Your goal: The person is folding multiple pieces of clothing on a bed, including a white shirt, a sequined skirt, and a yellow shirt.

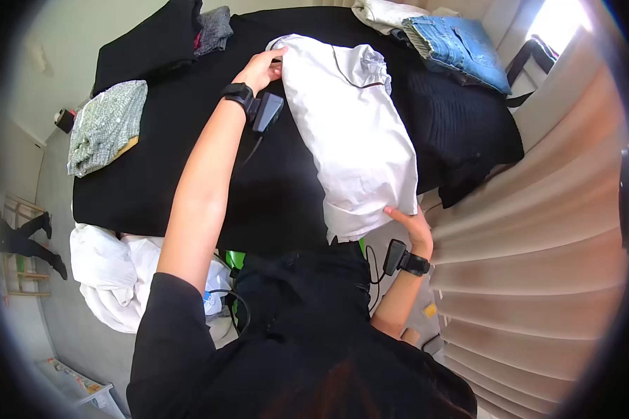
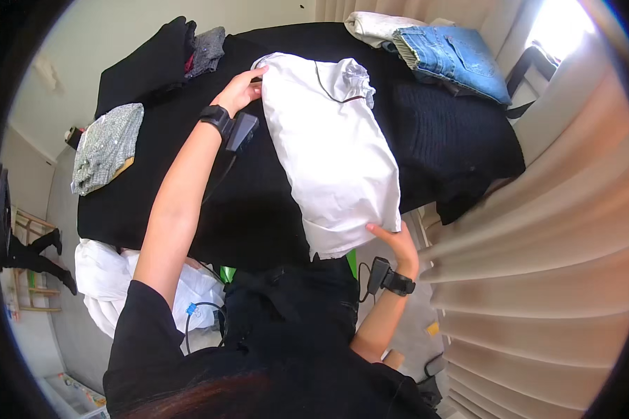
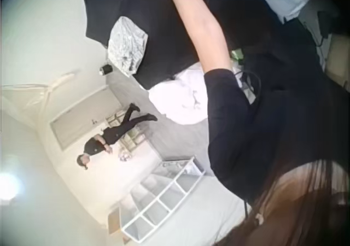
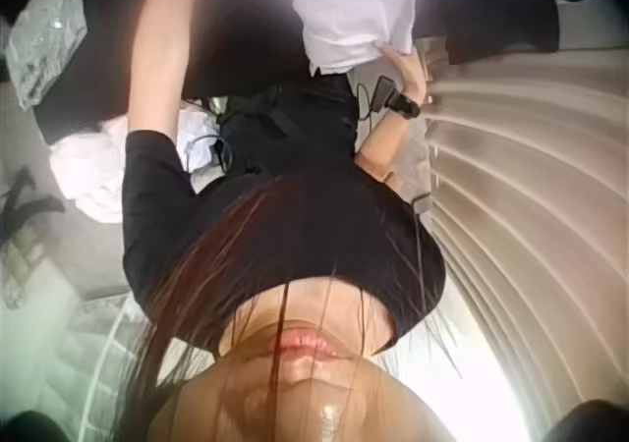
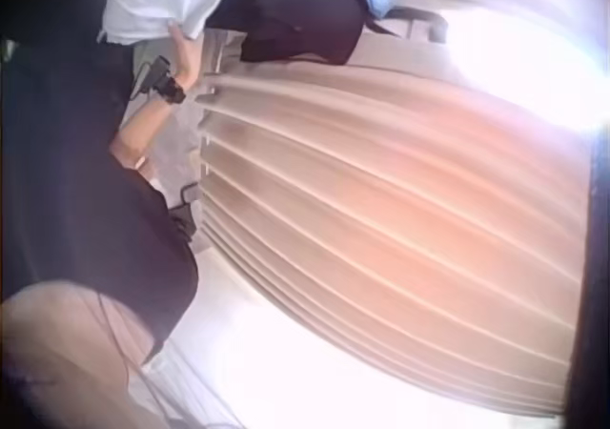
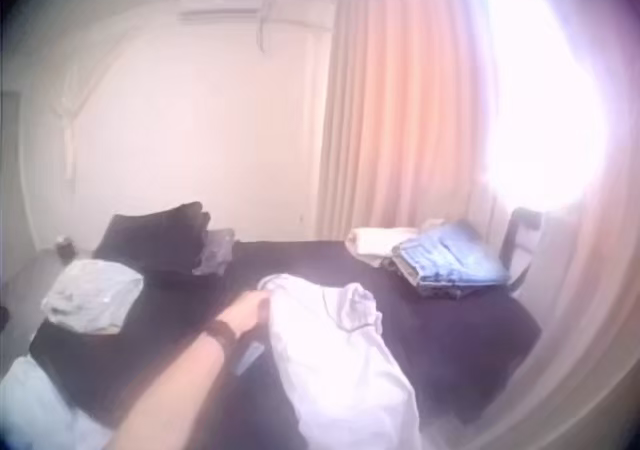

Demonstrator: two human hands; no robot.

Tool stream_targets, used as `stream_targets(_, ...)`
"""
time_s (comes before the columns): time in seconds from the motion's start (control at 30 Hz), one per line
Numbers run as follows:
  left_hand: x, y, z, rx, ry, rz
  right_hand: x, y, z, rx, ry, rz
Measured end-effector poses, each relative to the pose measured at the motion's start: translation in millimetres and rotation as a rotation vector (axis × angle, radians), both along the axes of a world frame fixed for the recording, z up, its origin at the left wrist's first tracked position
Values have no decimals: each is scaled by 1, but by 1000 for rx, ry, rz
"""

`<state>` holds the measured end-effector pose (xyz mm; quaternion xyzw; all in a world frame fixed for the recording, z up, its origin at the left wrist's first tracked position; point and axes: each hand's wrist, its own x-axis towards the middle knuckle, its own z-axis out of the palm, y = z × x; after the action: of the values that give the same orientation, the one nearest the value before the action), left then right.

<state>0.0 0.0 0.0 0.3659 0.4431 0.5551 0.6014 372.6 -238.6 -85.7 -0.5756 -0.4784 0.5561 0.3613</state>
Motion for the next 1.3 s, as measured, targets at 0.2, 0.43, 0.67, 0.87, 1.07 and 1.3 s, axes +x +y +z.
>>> stream_targets(0.2,-30,7,13,-21,-297,-187,5,-2,-26,51,176,-180)
stream_targets(0.43,-71,-33,49,216,-287,-198,-12,10,-20,165,400,-322)
stream_targets(0.67,-128,-163,54,284,-302,-9,0,48,64,463,304,-234)
stream_targets(0.87,-127,-272,31,151,-213,211,8,102,111,637,219,23)
stream_targets(1.07,-110,-307,-1,-68,666,506,6,102,99,772,-582,-282)
stream_targets(1.3,-85,-279,46,599,1406,463,-53,73,99,1023,-823,-140)
